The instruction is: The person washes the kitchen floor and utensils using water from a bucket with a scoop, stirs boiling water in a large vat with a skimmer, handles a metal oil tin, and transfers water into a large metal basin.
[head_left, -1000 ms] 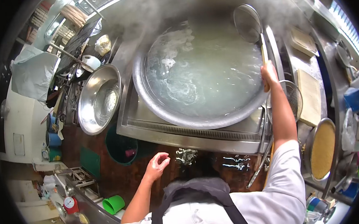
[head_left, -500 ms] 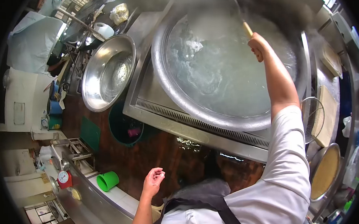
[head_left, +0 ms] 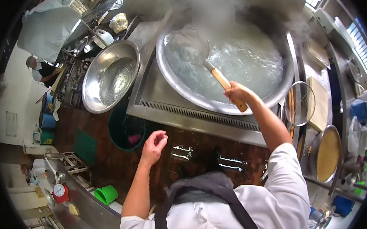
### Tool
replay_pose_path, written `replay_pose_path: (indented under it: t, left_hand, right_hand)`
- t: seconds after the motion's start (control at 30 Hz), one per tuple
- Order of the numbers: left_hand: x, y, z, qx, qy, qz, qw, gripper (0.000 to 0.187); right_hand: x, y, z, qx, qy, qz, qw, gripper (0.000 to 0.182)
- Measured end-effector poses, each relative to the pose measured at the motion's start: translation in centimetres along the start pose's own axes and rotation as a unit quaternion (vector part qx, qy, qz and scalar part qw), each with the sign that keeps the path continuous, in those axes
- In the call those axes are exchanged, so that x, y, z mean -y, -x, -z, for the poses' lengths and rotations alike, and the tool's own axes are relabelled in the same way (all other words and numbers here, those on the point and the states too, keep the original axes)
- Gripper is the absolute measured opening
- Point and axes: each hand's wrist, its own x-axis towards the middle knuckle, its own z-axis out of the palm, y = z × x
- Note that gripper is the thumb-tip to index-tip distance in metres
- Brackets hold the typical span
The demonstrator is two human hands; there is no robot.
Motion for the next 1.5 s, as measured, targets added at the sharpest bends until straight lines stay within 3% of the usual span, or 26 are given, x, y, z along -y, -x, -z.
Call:
replay_pose_path:
  t: [0.07, 0.27, 0.43, 0.53, 0.6, 0.63, 0.67, 0.73, 0.8, 0.83, 0.87, 0.9, 0.93, 0.97, 1.0, 1.03, 1.3, 1.4, 1.5]
  left_hand:
    - [-0.4, 0.1, 0.3, 0.031, 0.039, -0.004, 0.999, 0.023]
    - [2.9, 2.6, 2.0, 0.161, 0.041, -0.032, 0.986, 0.023]
    - [5.9, 5.5, 7.7, 0.203, 0.038, -0.045, 0.977, 0.024]
    - [7.3, 7.5, 12.0, 0.193, 0.084, -0.013, 0.977, 0.024]
    - [9.0, 8.4, 14.4, 0.176, 0.097, 0.009, 0.980, 0.024]
    - [9.7, 9.0, 15.3, 0.170, 0.099, 0.011, 0.981, 0.024]
    - [10.2, 9.4, 16.0, 0.162, 0.100, 0.013, 0.982, 0.023]
    - [11.2, 10.2, 17.3, 0.163, 0.099, 0.021, 0.981, 0.023]
    - [11.7, 11.1, 18.0, 0.159, 0.104, 0.029, 0.981, 0.024]
    - [11.8, 11.6, 18.2, 0.154, 0.109, 0.033, 0.981, 0.024]
    - [11.9, 11.9, 18.5, 0.150, 0.114, 0.036, 0.981, 0.024]
    - [12.1, 12.2, 18.7, 0.145, 0.123, 0.034, 0.981, 0.024]
    - [12.3, 12.5, 19.0, 0.139, 0.132, 0.033, 0.981, 0.024]
    - [12.5, 12.8, 19.4, 0.134, 0.140, 0.033, 0.981, 0.024]
    - [13.0, 13.0, 19.6, 0.131, 0.142, 0.036, 0.981, 0.024]
    - [13.7, 13.1, 19.9, 0.129, 0.144, 0.038, 0.980, 0.024]
    - [14.5, 12.4, 20.7, 0.148, 0.127, 0.039, 0.980, 0.023]
    - [13.5, 11.5, 20.5, 0.155, 0.122, 0.027, 0.980, 0.023]
    - [12.4, 11.0, 20.6, 0.156, 0.124, 0.018, 0.980, 0.023]
  right_hand:
    - [-0.3, 6.1, -4.0, -0.012, -0.074, -0.031, 0.997, 0.025]
    - [-4.2, 20.4, -13.8, 0.011, -0.246, -0.001, 0.969, 0.026]
    - [-5.2, 29.9, -19.3, -0.137, -0.304, -0.020, 0.943, 0.024]
    - [-7.9, 30.2, -18.2, -0.280, -0.224, 0.018, 0.933, 0.022]
    - [-7.7, 29.6, -16.7, -0.362, -0.158, -0.027, 0.918, 0.025]
    - [-8.5, 28.2, -15.3, -0.406, -0.108, -0.063, 0.905, 0.014]
    - [-8.8, 27.1, -14.0, -0.400, -0.088, -0.068, 0.910, 0.009]
    - [-8.5, 25.2, -12.6, -0.398, -0.062, -0.080, 0.912, 0.018]
    - [-11.1, 21.5, -11.9, -0.417, -0.103, -0.101, 0.898, 0.014]
    - [-11.4, 19.4, -11.5, -0.349, 0.038, -0.134, 0.927, 0.008]
    - [-10.1, 18.8, -13.5, -0.364, -0.050, -0.104, 0.924, 0.011]
    - [-17.5, 13.1, -9.6, -0.283, 0.067, -0.002, 0.957, 0.010]
    - [-24.4, 7.9, -6.1, -0.213, 0.166, 0.116, 0.956, 0.010]
    - [-17.2, 10.4, -12.3, -0.231, -0.029, 0.037, 0.972, 0.010]
    - [-7.9, 13.9, -19.9, -0.279, -0.230, -0.026, 0.932, 0.010]
    - [-4.0, 13.7, -23.2, -0.311, -0.180, -0.084, 0.929, 0.009]
    - [3.7, 12.4, -33.1, -0.229, -0.300, -0.026, 0.926, 0.013]
    - [5.2, 15.0, -35.2, -0.171, -0.271, 0.018, 0.947, 0.015]
    - [6.2, 18.1, -37.5, -0.173, -0.150, 0.029, 0.973, 0.016]
